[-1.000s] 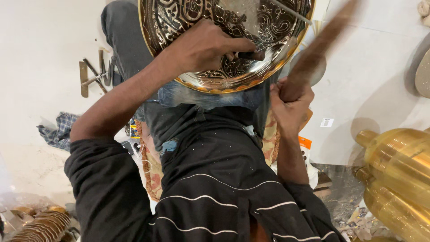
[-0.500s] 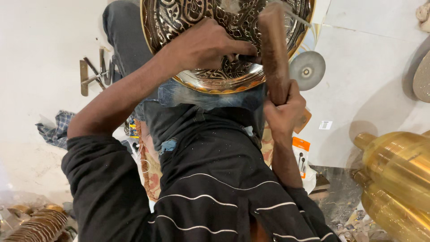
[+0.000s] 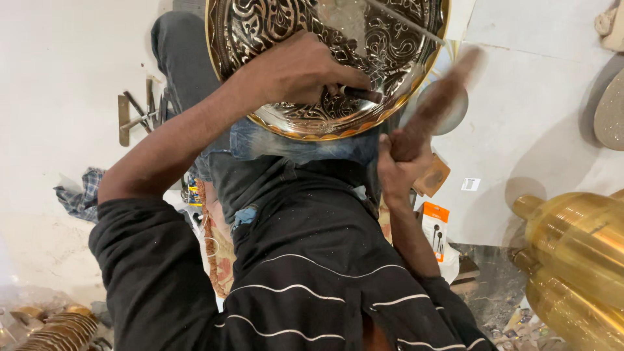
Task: The person holds a metal plate on their lap and uses a chisel and wooden mallet to engrave intricate patterns into the surface. They repeatedly strike the chisel to deepen and refine the design across the plate.
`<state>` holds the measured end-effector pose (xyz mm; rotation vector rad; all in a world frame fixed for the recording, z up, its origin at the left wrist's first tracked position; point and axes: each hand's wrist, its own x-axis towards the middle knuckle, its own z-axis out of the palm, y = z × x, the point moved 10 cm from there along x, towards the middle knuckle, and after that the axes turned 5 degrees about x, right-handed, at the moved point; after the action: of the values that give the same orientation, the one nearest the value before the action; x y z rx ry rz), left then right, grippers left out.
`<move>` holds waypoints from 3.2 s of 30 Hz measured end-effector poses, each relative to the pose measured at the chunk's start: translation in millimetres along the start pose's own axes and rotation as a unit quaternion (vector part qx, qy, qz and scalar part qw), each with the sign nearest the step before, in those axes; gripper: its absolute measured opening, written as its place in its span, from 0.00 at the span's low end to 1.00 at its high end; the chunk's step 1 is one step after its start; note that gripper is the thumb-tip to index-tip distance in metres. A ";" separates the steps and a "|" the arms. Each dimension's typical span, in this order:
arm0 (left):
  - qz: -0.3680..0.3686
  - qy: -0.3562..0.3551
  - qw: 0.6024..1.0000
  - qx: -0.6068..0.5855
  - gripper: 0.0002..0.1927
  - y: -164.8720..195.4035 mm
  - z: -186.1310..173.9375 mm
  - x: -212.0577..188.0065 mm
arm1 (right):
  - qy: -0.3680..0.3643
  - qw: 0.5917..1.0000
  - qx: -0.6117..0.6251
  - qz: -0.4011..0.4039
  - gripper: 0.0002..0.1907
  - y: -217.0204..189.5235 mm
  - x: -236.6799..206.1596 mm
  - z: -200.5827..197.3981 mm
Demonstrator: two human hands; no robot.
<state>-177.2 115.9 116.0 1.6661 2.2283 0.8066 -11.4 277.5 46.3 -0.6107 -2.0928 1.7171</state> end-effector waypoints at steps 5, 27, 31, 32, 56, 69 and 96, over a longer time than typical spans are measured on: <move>0.016 0.094 0.995 0.033 0.35 11.0 -24.4 -1.6 | -0.074 0.992 -0.097 0.040 0.14 11.7 4.7 -0.8; -0.204 0.532 0.798 -0.199 0.07 24.2 -44.2 -132.7 | 0.127 0.915 0.040 0.380 0.15 95.4 31.5 -42.1; -0.225 0.494 0.801 -0.252 0.10 16.0 -31.3 -117.6 | 0.118 0.896 0.074 0.421 0.10 99.1 29.1 -25.4; -0.233 0.494 0.801 -0.247 0.11 15.3 -31.6 -116.4 | 0.096 0.882 0.111 0.448 0.09 101.3 24.0 -15.7; -0.099 -0.029 0.989 -0.104 0.38 -17.0 -6.5 14.0 | -0.027 0.930 0.090 0.355 0.07 71.5 29.4 6.3; -0.132 -0.075 0.984 -0.095 0.38 -17.2 -2.3 22.2 | 0.092 0.926 0.077 0.356 0.13 80.0 23.6 -33.3; -0.144 0.309 0.910 -0.236 0.24 11.1 -39.5 -90.3 | 0.060 0.946 -0.255 0.190 0.27 17.3 148.1 -31.5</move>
<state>-159.3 22.1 142.8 0.8994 2.2834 1.7984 -117.3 386.7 36.4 -1.3069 -2.4571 1.2456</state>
